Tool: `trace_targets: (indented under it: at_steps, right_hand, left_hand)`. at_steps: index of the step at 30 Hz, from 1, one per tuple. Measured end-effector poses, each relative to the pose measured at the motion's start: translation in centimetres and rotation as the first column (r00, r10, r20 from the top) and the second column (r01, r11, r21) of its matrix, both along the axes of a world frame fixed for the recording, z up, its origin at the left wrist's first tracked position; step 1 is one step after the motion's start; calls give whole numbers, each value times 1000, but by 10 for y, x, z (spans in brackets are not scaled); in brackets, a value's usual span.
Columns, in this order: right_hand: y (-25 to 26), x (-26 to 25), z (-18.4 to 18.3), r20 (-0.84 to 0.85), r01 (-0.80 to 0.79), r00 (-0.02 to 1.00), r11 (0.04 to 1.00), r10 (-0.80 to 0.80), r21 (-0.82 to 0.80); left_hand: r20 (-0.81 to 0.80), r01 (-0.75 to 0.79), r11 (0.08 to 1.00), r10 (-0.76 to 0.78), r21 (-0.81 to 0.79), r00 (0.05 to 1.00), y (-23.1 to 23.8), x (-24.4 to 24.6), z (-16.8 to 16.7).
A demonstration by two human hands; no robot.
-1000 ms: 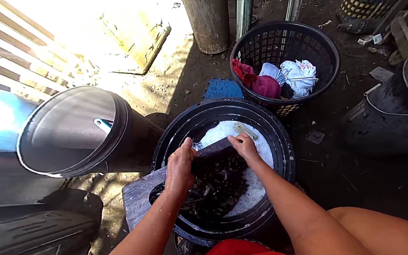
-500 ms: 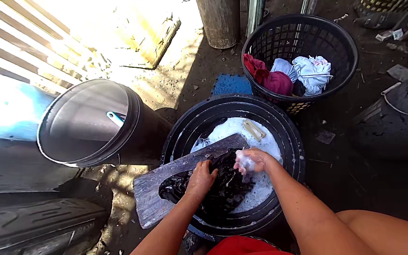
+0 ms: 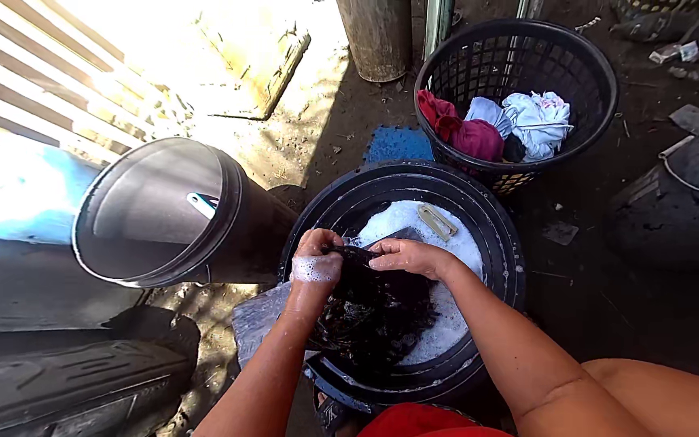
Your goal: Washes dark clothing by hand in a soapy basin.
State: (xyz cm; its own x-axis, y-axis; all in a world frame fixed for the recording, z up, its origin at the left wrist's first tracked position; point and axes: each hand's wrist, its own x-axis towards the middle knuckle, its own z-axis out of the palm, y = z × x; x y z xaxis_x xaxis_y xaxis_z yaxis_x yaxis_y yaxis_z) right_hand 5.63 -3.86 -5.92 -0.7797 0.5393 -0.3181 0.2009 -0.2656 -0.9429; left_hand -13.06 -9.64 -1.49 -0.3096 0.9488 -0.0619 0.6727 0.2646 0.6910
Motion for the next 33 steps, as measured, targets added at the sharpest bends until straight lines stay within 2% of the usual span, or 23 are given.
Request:
trace_targets:
  at_steps: [2, 3, 5, 6, 8, 10, 11, 12, 14, 15, 16, 18, 19, 20, 21, 22, 23, 24, 26, 28, 29, 31, 33]
  right_hand:
    - [2, -4, 7, 280, -114, 959, 957, 37, 265]
    - [2, -9, 4, 390, -136, 920, 917, -24, 376]
    - [3, -12, -11, 422, -40, 890, 891, -173, 452]
    - [7, -8, -19, 386, 25, 901, 914, -195, 404]
    - [13, 9, -26, 214, 178, 957, 980, -194, 94]
    - [11, 31, -24, -91, 248, 956, 936, -277, -250]
    - [11, 36, -24, -269, 226, 901, 897, -340, -380]
    - [12, 37, -22, -435, 158, 812, 864, -390, -479]
    - [15, 33, -9, -650, 60, 646, 876, -400, -479]
    - [15, 31, 2, -703, 70, 592, 894, -394, -442]
    - [15, 28, 14, -729, 116, 544, 897, -417, -426]
    - [11, 23, 34, -735, 243, 498, 888, -460, -391]
    - [8, 21, 40, -704, 338, 543, 886, -458, -316]
    - [5, 21, 45, -616, 457, 647, 875, -449, -158]
    - [4, 22, 48, -447, 516, 790, 849, -420, 116]
    - [5, 23, 49, -174, 435, 899, 786, -401, 439]
    - [7, 22, 42, 90, 261, 901, 696, -424, 669]
    - [9, 23, 30, 279, 116, 835, 646, -475, 754]
    - [15, 26, 6, 432, 41, 713, 647, -553, 761]
    - [18, 27, -10, 463, 36, 698, 672, -547, 739]
    - [18, 30, -13, 480, 25, 708, 698, -518, 716]
    - [21, 38, -13, 548, -54, 733, 768, -403, 638]
    - [25, 47, -8, 547, -154, 793, 781, -268, 606]
  left_hand:
    - [195, -141, 990, 143, -23, 970, -1, 7, 8]
    - [329, -173, 984, 174, -31, 928, -2, 12, 16]
    - [587, -190, 981, 182, -48, 789, -4, 19, 35]
    - [672, -192, 981, 167, -37, 722, -5, 18, 45]
    - [786, -236, 971, 119, 35, 607, -3, 1, 54]
    - [867, -324, 939, 63, 116, 495, 1, -23, 56]
    - [875, -353, 924, 46, 146, 481, 1, -32, 53]
    - [851, -340, 925, 36, 171, 524, -1, -40, 45]
    - [644, -204, 959, 30, 198, 764, -12, -48, 20]
    - [426, -92, 983, 15, 161, 905, -18, -48, 6]
    - [177, 19, 995, -37, 102, 983, -23, -46, -7]
    - [-187, 170, 985, -170, -13, 968, -29, -39, -33]
    - [-258, 198, 979, -203, -44, 945, -30, -35, -41]
    - [-288, 210, 976, -218, -59, 932, -30, -33, -42]
    - [-304, 218, 975, -222, -48, 926, -30, -33, -37]
    - [-321, 223, 975, -218, -21, 922, -29, -34, -25]
    - [-343, 223, 975, -207, 6, 916, -28, -36, -9]
    - [-385, 225, 974, -195, 33, 902, -27, -38, 10]
    - [-498, 266, 959, -184, 97, 847, -24, -43, 36]
    - [-588, 327, 938, -201, 115, 783, -21, -47, 40]
    - [-584, 319, 942, -201, 105, 787, -21, -52, 36]
    - [-414, 168, 982, -121, 81, 902, -20, -65, 29]
    - [-86, -70, 992, 79, 108, 993, -22, -74, 26]
